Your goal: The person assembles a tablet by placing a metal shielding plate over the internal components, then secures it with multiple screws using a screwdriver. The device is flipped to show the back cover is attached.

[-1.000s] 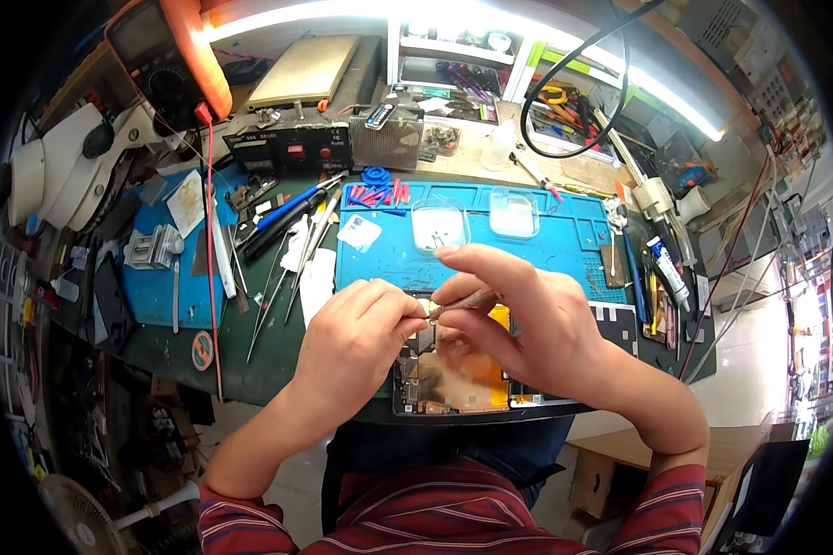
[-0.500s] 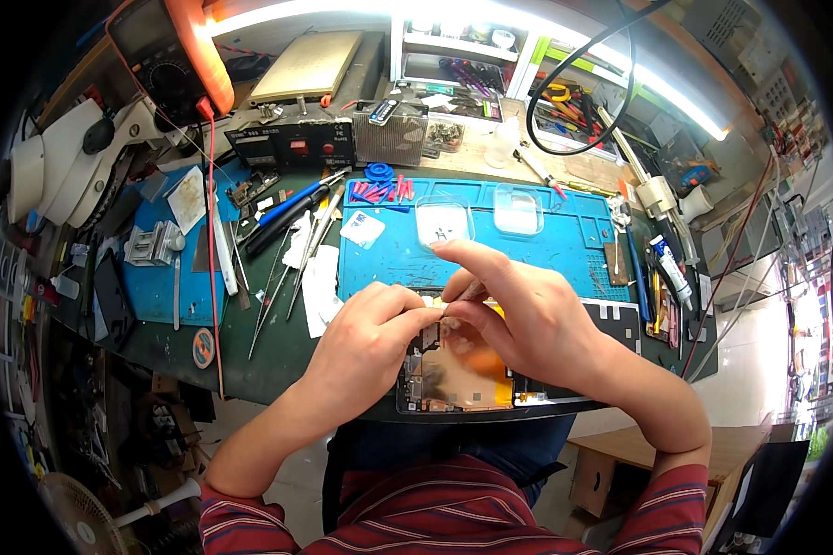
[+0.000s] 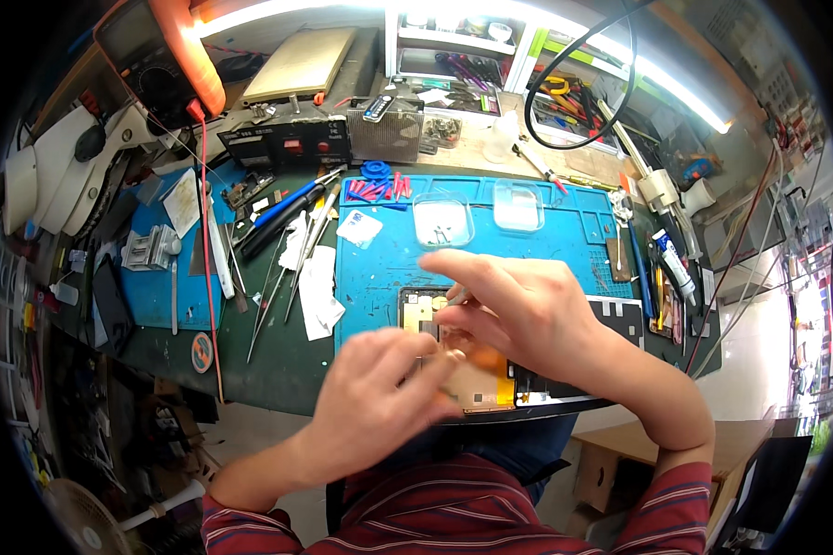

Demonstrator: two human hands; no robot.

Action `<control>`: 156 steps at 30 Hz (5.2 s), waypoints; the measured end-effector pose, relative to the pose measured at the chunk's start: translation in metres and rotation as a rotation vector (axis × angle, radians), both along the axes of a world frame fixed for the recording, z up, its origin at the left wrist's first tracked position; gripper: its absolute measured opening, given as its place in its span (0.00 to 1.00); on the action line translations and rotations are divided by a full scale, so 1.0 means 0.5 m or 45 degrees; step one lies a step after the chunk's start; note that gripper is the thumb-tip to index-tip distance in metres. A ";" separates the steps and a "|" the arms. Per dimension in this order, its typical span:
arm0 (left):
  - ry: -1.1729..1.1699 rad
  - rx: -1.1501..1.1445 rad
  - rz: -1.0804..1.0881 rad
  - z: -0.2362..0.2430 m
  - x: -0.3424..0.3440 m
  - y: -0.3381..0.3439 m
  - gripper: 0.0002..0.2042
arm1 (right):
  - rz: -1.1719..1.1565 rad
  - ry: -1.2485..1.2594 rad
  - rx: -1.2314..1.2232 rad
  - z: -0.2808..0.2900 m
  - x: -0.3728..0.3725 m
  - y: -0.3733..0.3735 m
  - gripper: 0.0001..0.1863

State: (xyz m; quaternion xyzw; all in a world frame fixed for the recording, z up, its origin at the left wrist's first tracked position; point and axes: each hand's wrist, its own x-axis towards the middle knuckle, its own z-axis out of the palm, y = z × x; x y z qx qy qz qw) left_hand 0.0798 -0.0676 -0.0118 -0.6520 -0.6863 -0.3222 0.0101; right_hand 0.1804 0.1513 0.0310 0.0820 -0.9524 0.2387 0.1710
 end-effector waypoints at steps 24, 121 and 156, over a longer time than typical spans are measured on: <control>0.215 -0.158 -0.028 -0.040 0.036 -0.005 0.35 | -0.064 -0.004 0.068 0.011 -0.011 -0.003 0.39; -0.135 0.216 0.224 -0.025 -0.172 0.191 0.05 | -0.371 0.220 -0.697 0.000 -0.066 0.079 0.25; 0.232 -0.199 -0.185 -0.028 0.051 0.063 0.43 | -0.335 0.219 -0.244 -0.002 0.116 0.075 0.27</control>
